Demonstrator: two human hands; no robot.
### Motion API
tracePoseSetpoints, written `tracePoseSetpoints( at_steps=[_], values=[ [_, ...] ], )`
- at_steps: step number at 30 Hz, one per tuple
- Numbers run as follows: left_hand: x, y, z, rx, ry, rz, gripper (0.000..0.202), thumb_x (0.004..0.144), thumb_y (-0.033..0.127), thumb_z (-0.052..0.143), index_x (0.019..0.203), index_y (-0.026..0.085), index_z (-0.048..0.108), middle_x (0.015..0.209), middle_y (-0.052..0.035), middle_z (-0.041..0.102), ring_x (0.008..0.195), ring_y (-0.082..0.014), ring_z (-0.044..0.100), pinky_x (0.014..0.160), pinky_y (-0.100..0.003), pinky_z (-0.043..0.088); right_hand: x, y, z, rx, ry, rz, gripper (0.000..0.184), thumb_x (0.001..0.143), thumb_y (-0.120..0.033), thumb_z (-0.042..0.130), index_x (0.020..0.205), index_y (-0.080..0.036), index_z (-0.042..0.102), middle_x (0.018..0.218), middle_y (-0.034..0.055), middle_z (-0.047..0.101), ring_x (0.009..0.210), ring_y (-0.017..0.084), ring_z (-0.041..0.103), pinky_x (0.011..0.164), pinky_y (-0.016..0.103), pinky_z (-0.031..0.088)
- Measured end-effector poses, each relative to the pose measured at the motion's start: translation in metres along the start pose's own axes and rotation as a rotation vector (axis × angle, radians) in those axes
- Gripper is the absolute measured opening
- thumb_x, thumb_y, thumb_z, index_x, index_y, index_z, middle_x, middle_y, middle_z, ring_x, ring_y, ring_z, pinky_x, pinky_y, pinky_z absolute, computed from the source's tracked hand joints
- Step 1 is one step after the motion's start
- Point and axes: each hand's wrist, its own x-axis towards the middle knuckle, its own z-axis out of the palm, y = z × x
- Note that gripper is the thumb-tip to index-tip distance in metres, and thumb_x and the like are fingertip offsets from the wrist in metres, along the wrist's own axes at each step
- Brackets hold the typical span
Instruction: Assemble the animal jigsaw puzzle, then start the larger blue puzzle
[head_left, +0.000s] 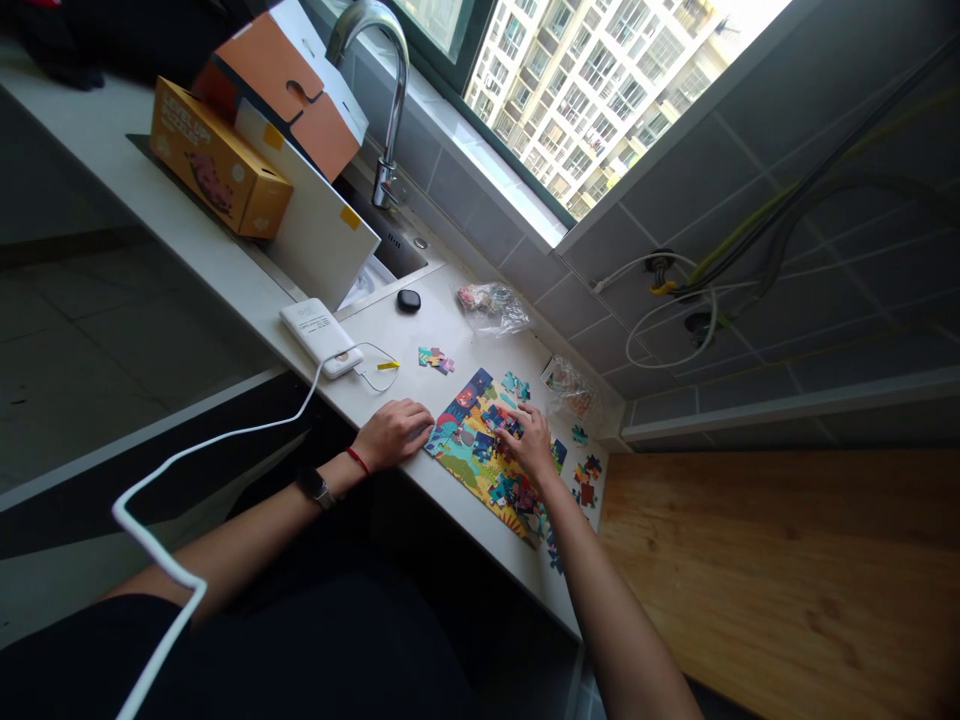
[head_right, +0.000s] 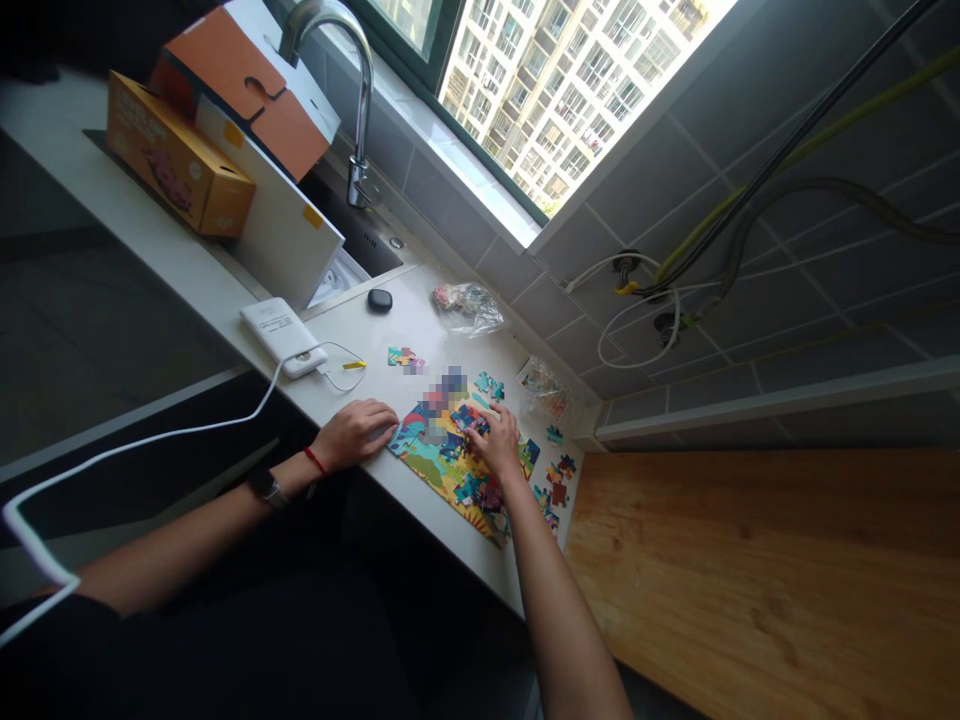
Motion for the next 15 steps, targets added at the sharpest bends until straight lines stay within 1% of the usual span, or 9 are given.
tracePoseSetpoints(
  at_steps=[4,8,11,15],
  values=[
    [0.0,0.001,0.0,0.0,0.004,0.001,0.019,0.103,0.027,0.054,0.098,0.021,0.072,0.099,-0.0068,0.075,0.091,-0.0236,0.066,0.082,-0.039,0.049,0.001,0.0,0.003,-0.069,-0.043,0.041,0.036,0.079,-0.043,0.084,0.11,-0.024,0.078,0.149,0.0157,0.054,0.14,0.038,0.05,0.11,0.054,0.046],
    [0.0,0.002,-0.001,0.015,-0.002,0.006,0.018,0.102,0.026,0.055,0.098,0.02,0.072,0.099,-0.0072,0.075,0.091,-0.0239,0.066,0.083,-0.039,0.05,0.0,0.003,0.005,-0.08,-0.055,0.072,0.029,0.077,-0.041,0.085,0.1,-0.025,0.077,0.148,0.0139,0.055,0.139,0.036,0.051,0.111,0.052,0.046],
    [0.0,0.002,-0.002,0.015,-0.002,0.015,0.018,0.102,0.026,0.056,0.098,0.02,0.071,0.099,-0.0072,0.075,0.091,-0.0243,0.066,0.083,-0.04,0.05,-0.004,0.008,0.007,-0.071,-0.038,0.099,0.029,0.075,-0.041,0.085,0.097,-0.024,0.076,0.145,0.014,0.057,0.136,0.035,0.054,0.111,0.05,0.045],
    [0.0,0.002,-0.002,0.015,0.01,0.023,0.016,0.102,0.026,0.057,0.096,0.021,0.071,0.098,-0.007,0.075,0.091,-0.0243,0.066,0.082,-0.04,0.05,-0.021,0.015,0.01,-0.061,0.02,0.129,0.03,0.076,-0.043,0.083,0.096,-0.022,0.075,0.145,0.0173,0.056,0.135,0.037,0.053,0.112,0.051,0.044]
  ],
)
